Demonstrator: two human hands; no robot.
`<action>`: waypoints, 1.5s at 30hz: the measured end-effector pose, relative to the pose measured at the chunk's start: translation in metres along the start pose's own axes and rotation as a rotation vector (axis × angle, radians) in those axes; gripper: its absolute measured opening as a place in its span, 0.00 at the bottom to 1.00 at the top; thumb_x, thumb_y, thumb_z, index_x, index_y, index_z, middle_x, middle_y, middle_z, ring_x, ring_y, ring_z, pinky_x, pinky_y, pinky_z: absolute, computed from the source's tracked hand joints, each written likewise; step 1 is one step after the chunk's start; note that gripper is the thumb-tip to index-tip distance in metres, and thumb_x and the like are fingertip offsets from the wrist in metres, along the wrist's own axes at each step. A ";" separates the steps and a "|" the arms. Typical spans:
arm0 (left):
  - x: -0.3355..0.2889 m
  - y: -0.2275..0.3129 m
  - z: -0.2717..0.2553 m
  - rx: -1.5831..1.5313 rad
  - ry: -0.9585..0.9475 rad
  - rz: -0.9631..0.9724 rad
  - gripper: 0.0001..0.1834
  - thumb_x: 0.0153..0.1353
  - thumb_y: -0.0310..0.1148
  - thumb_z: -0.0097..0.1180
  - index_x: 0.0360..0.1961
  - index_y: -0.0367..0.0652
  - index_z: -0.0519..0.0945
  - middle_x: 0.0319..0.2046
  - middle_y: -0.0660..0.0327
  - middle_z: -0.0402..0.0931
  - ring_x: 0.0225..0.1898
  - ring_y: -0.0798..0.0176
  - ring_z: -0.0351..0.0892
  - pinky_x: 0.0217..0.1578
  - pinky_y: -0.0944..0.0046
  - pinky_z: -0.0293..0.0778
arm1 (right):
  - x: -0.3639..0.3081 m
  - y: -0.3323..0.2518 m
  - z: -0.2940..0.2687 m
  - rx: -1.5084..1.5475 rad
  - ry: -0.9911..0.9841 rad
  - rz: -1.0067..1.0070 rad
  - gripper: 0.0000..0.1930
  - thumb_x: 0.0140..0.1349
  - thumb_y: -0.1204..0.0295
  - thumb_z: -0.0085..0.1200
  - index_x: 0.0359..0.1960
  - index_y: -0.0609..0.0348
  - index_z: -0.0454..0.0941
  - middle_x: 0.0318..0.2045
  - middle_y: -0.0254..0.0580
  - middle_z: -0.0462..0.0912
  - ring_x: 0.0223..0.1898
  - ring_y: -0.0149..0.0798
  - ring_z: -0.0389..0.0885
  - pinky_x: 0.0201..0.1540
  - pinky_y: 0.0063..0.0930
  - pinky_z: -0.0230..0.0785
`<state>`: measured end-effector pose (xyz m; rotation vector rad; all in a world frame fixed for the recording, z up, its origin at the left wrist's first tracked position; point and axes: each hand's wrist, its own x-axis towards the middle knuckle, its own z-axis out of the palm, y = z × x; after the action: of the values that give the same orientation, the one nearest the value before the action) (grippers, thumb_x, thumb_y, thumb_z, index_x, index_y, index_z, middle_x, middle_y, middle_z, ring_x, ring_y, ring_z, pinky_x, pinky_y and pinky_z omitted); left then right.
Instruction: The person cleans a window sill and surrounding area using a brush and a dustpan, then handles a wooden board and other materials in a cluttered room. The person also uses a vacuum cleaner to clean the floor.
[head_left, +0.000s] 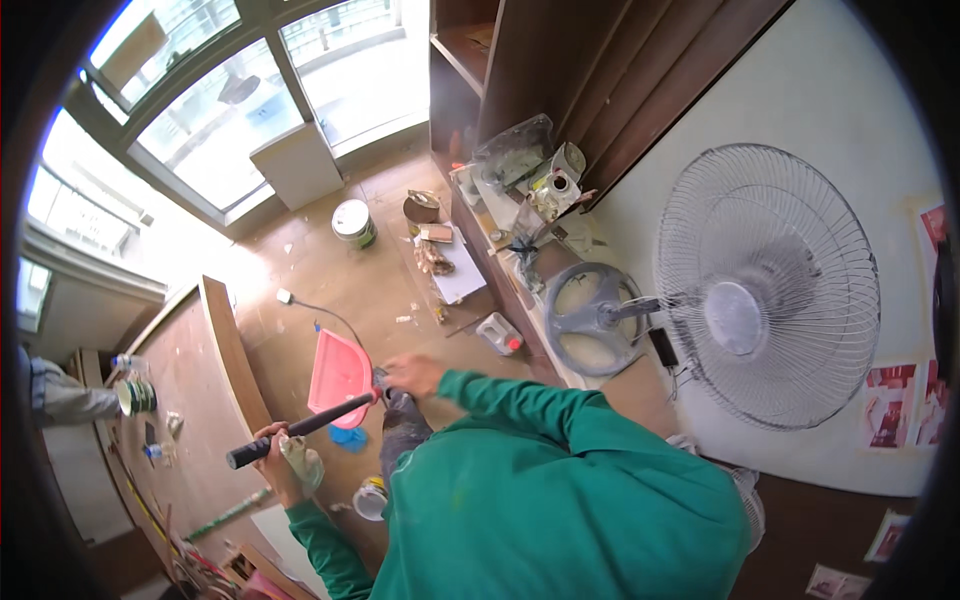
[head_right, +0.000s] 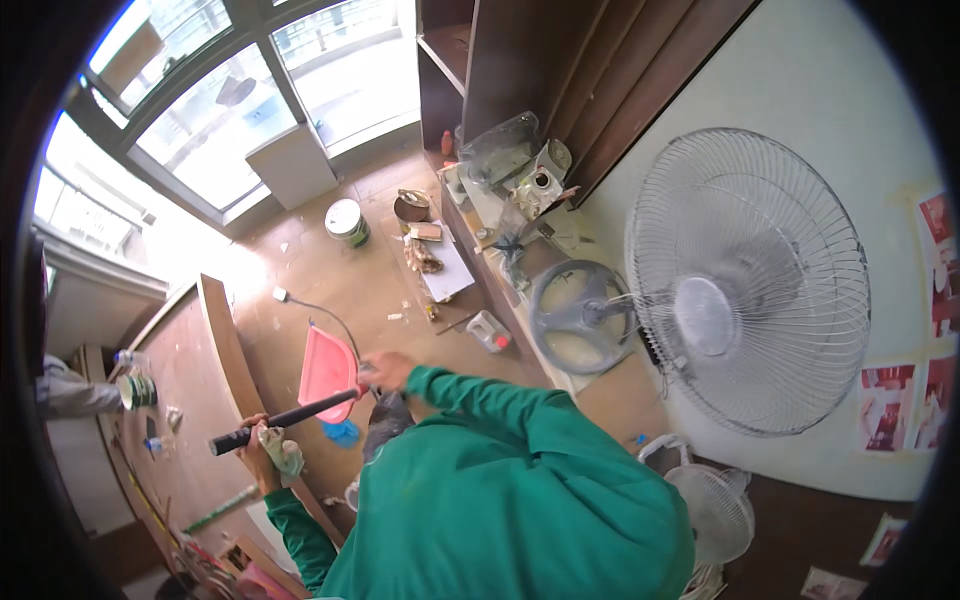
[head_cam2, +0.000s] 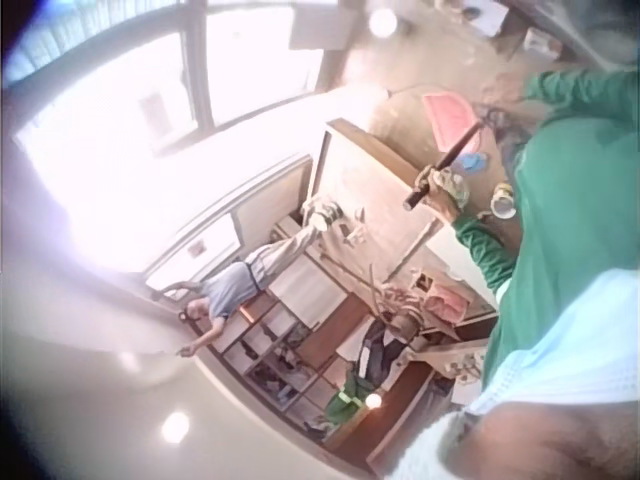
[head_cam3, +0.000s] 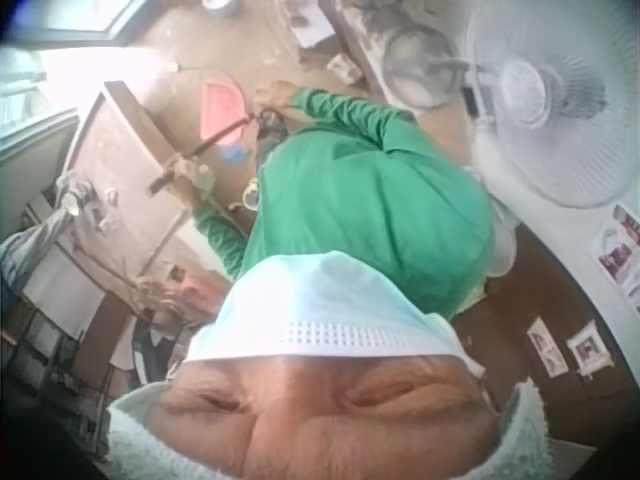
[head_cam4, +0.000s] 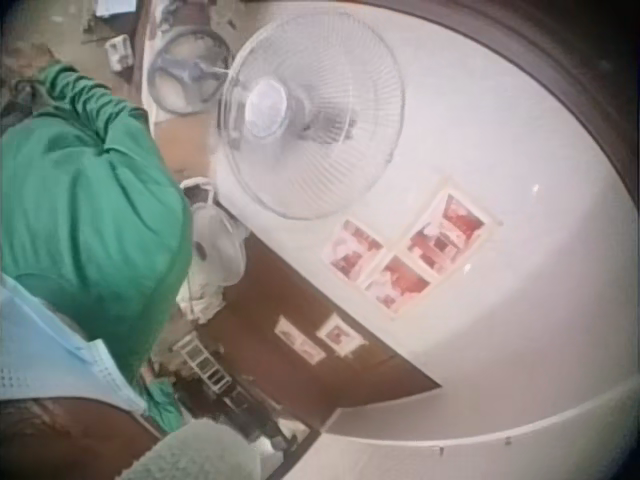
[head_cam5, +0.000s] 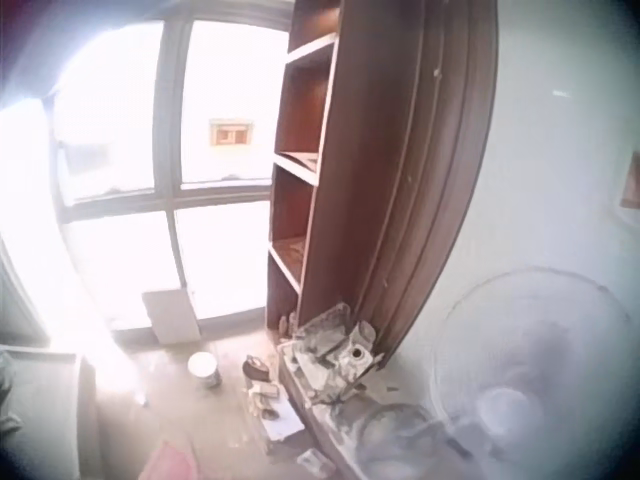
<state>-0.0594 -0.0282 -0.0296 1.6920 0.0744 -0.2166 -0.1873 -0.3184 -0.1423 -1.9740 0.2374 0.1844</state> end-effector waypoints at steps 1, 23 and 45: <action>0.024 0.000 -0.006 0.097 -0.037 0.031 0.03 0.55 0.25 0.58 0.30 0.36 0.80 0.25 0.61 0.76 0.26 0.68 0.75 0.28 0.66 0.73 | 0.011 0.043 -0.011 -0.013 0.014 0.193 0.26 0.59 0.53 0.56 0.48 0.66 0.78 0.45 0.57 0.81 0.47 0.52 0.80 0.50 0.39 0.72; 0.395 0.070 -0.035 0.872 -0.228 0.161 0.15 0.44 0.28 0.59 0.34 0.30 0.79 0.26 0.53 0.80 0.30 0.58 0.80 0.33 0.59 0.75 | 0.078 0.205 0.042 0.202 0.532 1.078 0.15 0.58 0.61 0.56 0.39 0.59 0.81 0.28 0.43 0.83 0.28 0.41 0.83 0.28 0.35 0.76; 0.667 0.185 0.219 0.637 -0.548 0.243 0.16 0.54 0.25 0.61 0.43 0.28 0.77 0.35 0.54 0.80 0.36 0.63 0.80 0.40 0.67 0.74 | 0.401 0.149 -0.246 0.744 1.021 0.997 0.12 0.60 0.63 0.57 0.38 0.59 0.80 0.28 0.37 0.84 0.22 0.32 0.82 0.21 0.26 0.74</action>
<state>0.6045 -0.3210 0.0012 2.1856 -0.6670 -0.5545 0.1681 -0.6347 -0.2708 -0.9070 1.6739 -0.2756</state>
